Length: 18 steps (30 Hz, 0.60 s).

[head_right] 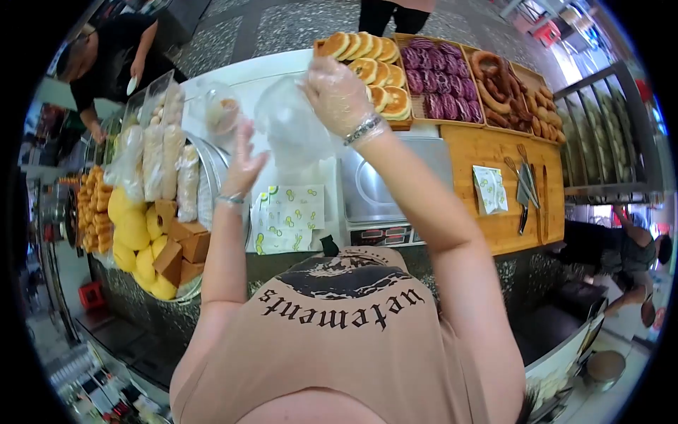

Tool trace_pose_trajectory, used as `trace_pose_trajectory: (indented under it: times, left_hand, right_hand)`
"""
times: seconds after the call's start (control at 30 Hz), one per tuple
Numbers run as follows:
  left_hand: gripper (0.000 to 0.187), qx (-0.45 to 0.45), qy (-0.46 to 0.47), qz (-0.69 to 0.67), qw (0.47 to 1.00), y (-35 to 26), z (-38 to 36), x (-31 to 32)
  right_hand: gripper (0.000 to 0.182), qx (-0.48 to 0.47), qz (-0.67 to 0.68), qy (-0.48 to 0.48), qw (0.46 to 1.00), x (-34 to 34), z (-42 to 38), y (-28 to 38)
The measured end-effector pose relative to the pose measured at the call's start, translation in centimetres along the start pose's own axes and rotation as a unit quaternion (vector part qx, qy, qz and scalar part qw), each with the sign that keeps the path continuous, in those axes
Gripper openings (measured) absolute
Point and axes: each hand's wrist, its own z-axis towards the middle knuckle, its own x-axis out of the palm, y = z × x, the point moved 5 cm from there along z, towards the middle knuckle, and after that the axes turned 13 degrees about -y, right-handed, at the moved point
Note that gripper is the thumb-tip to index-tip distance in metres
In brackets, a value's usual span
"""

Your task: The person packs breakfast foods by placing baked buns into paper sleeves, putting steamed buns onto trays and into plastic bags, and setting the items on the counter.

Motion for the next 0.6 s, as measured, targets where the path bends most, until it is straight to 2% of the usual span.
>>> trace_pose_trajectory:
  times: [0.03,0.1,0.13,0.17,0.2,0.23,0.27,0.33,0.37,0.4,0.43,0.47,0.5,0.53,0.57,0.6]
  left_hand:
    - [0.082,0.036,0.061,0.116,0.991,1.1,-1.4,0.8]
    - [0.089,-0.002,0.049,0.129,0.99,3.4,-2.5,2.0]
    - [0.097,-0.028,0.032,0.134,0.99,4.0,-1.8,2.9]
    - [0.097,-0.026,0.026,0.131,0.991,4.3,-1.2,3.5]
    - [0.098,-0.05,0.058,0.138,0.987,4.9,-1.5,4.3]
    - [0.1,-0.074,0.091,0.147,0.982,5.5,-2.1,4.5]
    - [0.1,-0.076,0.1,0.153,0.98,5.9,-3.0,4.0]
    - [0.096,-0.053,0.147,0.218,0.963,6.0,-2.7,3.9]
    - [0.095,-0.035,0.047,0.202,0.978,5.3,-2.7,2.5]
    - [0.094,-0.018,-0.048,0.185,0.981,4.4,-3.5,0.8]
    - [0.093,0.021,-0.095,0.139,0.985,1.0,-3.0,0.2]
    - [0.093,0.055,-0.135,0.093,0.985,-3.4,-2.5,-0.4]
    - [0.093,0.06,-0.115,0.085,0.988,-6.5,-2.5,0.3]
    - [0.092,0.198,-0.079,0.121,0.969,-10.6,-2.3,2.1]
    - [0.09,0.337,-0.05,0.153,0.928,-13.7,-2.4,4.3]
    - [0.089,0.352,-0.007,0.164,0.922,-14.7,-2.2,6.6]
  right_hand:
    - [0.014,0.001,0.009,0.007,1.0,0.5,-0.7,0.0]
    - [0.012,-0.066,-0.091,0.1,0.989,1.9,-2.1,0.2]
    - [0.012,-0.074,-0.091,0.099,0.988,1.0,0.0,1.0]
    - [0.013,-0.109,-0.063,-0.039,0.991,-1.5,2.7,2.0]
    - [0.015,-0.137,-0.031,-0.171,0.975,-3.7,3.7,2.9]
    - [0.018,-0.039,0.064,-0.011,0.997,-1.5,2.3,0.9]
    - [0.018,-0.029,0.065,-0.014,0.997,-1.1,0.2,-0.8]
    - [0.019,0.203,0.157,0.039,0.966,-1.6,-1.5,-5.6]
    - [0.019,0.328,0.264,-0.058,0.905,-4.3,-1.8,-7.9]
    - [0.02,0.44,0.364,-0.157,0.806,-6.9,-2.7,-8.8]
    - [0.02,0.437,0.357,-0.173,0.807,-8.7,-3.5,-9.8]
    - [0.021,0.421,0.282,-0.104,0.856,-9.8,-5.6,-10.5]
    - [0.023,0.405,0.202,-0.031,0.891,-10.7,-7.7,-10.5]
    - [0.023,0.405,0.191,-0.047,0.893,-11.7,-8.8,-10.2]
    - [0.023,0.416,0.221,-0.04,0.881,-12.1,-9.5,-9.5]
    - [0.023,0.427,0.254,-0.03,0.868,-12.7,-10.0,-9.0]
